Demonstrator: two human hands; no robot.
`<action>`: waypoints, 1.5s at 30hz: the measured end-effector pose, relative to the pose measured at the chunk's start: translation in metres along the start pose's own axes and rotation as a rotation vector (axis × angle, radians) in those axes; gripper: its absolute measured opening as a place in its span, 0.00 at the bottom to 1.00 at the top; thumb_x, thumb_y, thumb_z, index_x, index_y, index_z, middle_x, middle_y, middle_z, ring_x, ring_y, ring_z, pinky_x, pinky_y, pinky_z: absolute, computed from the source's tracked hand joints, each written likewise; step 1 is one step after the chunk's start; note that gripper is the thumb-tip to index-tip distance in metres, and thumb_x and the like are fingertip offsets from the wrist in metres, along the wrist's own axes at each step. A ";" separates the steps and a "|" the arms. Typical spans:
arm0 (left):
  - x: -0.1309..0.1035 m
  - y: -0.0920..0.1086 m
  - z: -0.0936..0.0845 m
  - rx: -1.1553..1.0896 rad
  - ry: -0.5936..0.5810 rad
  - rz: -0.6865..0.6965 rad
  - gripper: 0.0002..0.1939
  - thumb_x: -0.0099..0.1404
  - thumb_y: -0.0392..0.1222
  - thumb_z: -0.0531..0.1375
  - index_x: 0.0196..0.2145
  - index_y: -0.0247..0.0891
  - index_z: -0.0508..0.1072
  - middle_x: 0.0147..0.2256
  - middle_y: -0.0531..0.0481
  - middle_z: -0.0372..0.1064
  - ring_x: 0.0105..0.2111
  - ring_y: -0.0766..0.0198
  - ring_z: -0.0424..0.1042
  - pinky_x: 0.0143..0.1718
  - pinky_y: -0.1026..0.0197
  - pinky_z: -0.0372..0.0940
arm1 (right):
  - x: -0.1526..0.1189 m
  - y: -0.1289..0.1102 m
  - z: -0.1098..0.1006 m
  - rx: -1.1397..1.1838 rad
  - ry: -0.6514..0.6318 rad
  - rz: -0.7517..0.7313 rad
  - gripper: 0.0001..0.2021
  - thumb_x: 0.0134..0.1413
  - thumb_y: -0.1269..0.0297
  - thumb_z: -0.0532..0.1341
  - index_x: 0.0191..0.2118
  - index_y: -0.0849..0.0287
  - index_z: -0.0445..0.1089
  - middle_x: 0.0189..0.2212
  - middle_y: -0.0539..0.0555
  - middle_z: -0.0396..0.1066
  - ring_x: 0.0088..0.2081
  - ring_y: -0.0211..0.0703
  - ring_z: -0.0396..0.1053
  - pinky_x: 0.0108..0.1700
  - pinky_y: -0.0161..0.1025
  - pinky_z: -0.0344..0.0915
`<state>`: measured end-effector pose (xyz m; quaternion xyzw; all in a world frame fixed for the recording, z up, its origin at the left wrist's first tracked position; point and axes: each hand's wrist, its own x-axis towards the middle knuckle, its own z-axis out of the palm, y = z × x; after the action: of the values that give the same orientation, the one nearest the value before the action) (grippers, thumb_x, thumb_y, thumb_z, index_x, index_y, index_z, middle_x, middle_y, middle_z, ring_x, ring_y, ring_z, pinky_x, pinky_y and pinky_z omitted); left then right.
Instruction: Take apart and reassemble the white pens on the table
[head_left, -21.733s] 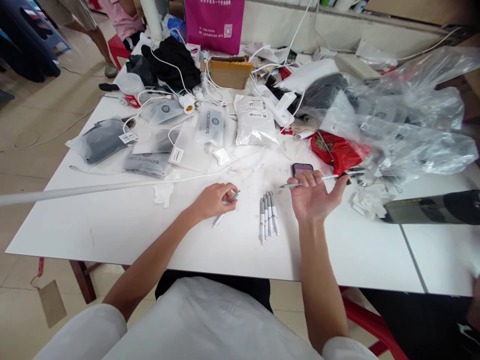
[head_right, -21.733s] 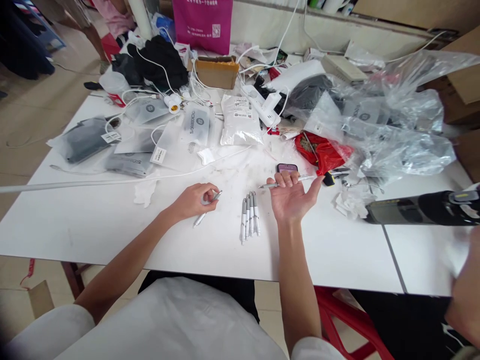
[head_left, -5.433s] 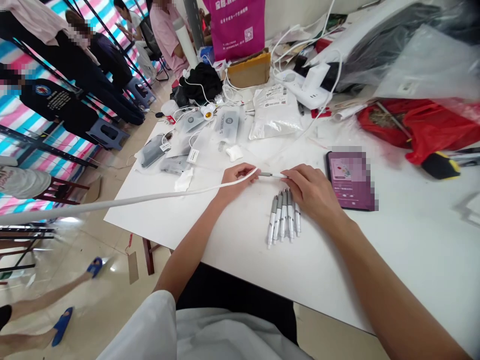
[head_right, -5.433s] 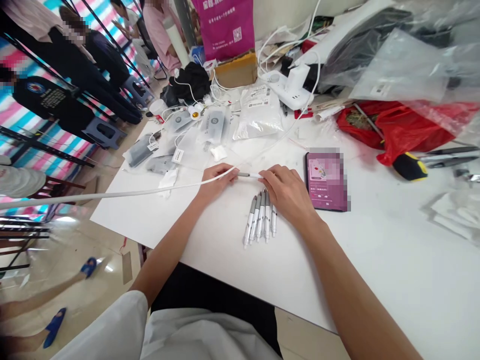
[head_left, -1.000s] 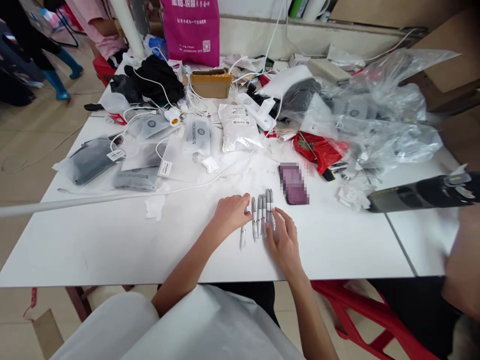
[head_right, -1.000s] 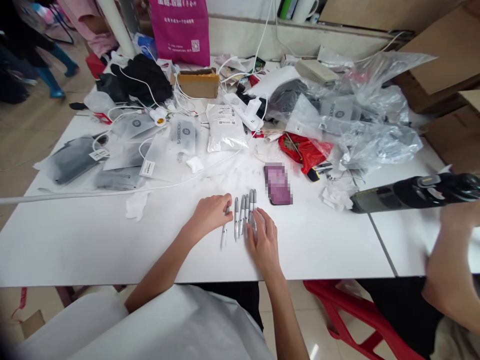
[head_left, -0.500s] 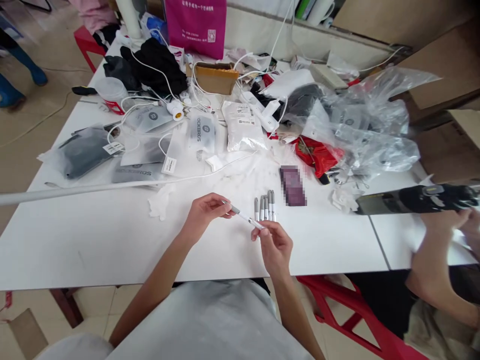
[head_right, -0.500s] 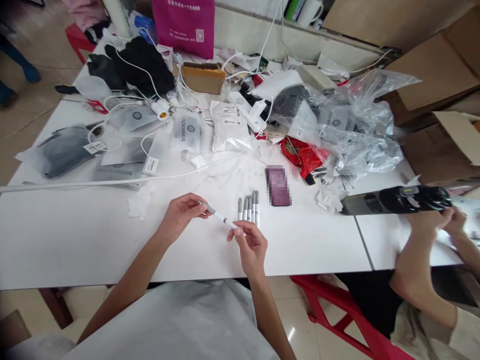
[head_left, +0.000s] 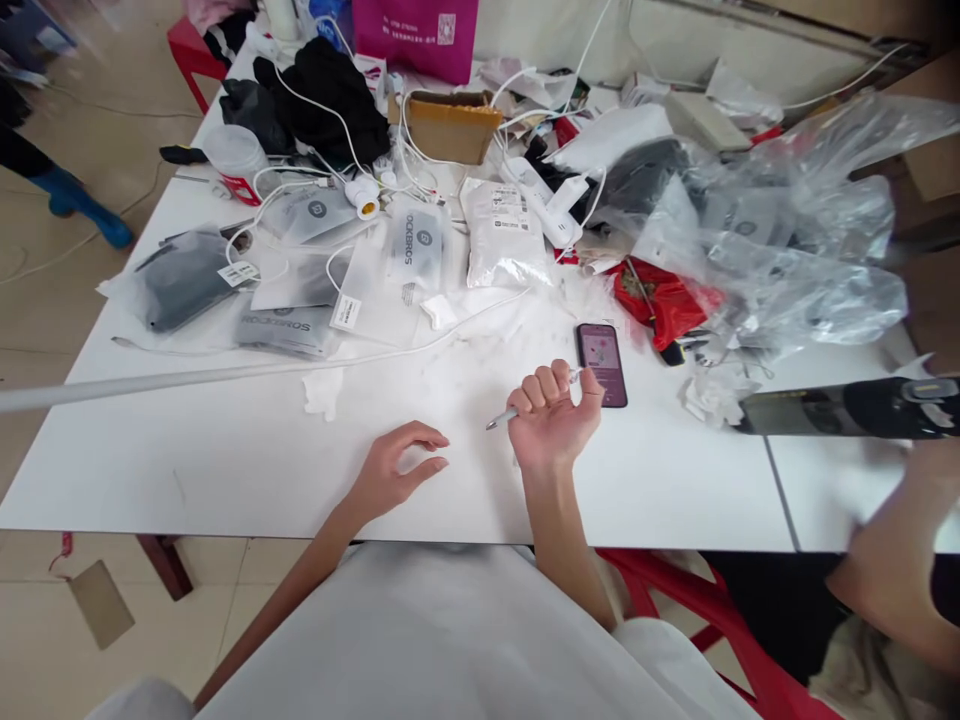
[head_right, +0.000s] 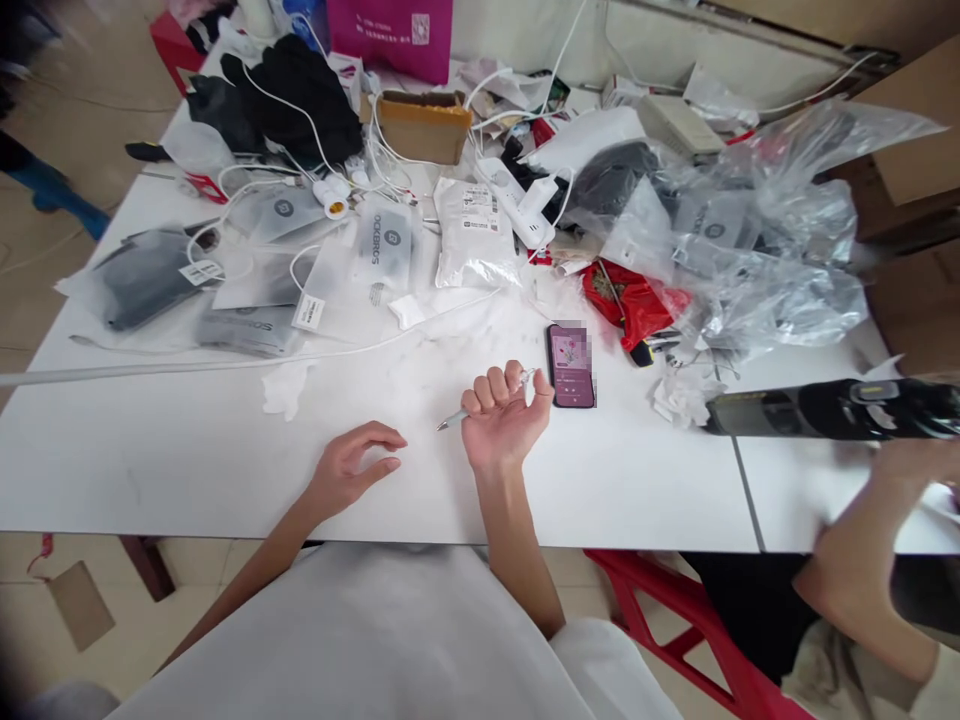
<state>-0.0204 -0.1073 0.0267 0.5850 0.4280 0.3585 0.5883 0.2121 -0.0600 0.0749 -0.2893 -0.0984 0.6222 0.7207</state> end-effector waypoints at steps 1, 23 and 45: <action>-0.004 -0.003 -0.003 -0.002 0.020 0.000 0.08 0.72 0.49 0.68 0.45 0.45 0.82 0.45 0.45 0.81 0.46 0.53 0.79 0.52 0.49 0.74 | 0.000 -0.005 -0.004 0.003 0.009 -0.013 0.23 0.67 0.51 0.60 0.26 0.54 0.51 0.20 0.42 0.40 0.22 0.35 0.33 0.20 0.33 0.51; 0.034 0.025 0.080 0.177 -0.144 0.342 0.22 0.69 0.47 0.72 0.59 0.43 0.77 0.45 0.46 0.80 0.40 0.61 0.77 0.44 0.58 0.73 | -0.043 -0.036 -0.038 0.073 0.067 -0.118 0.24 0.61 0.50 0.60 0.25 0.53 0.44 0.19 0.40 0.34 0.21 0.35 0.33 0.20 0.34 0.51; 0.108 -0.011 0.007 -0.329 0.148 0.125 0.19 0.65 0.58 0.74 0.34 0.38 0.82 0.28 0.49 0.72 0.29 0.64 0.69 0.34 0.59 0.64 | -0.059 -0.010 -0.111 -2.177 -0.110 -0.653 0.17 0.68 0.47 0.65 0.45 0.57 0.74 0.50 0.65 0.70 0.49 0.59 0.66 0.50 0.56 0.65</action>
<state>0.0258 -0.0109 0.0065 0.4785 0.3688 0.5014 0.6194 0.2643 -0.1492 0.0030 -0.6943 -0.6888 0.0006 0.2087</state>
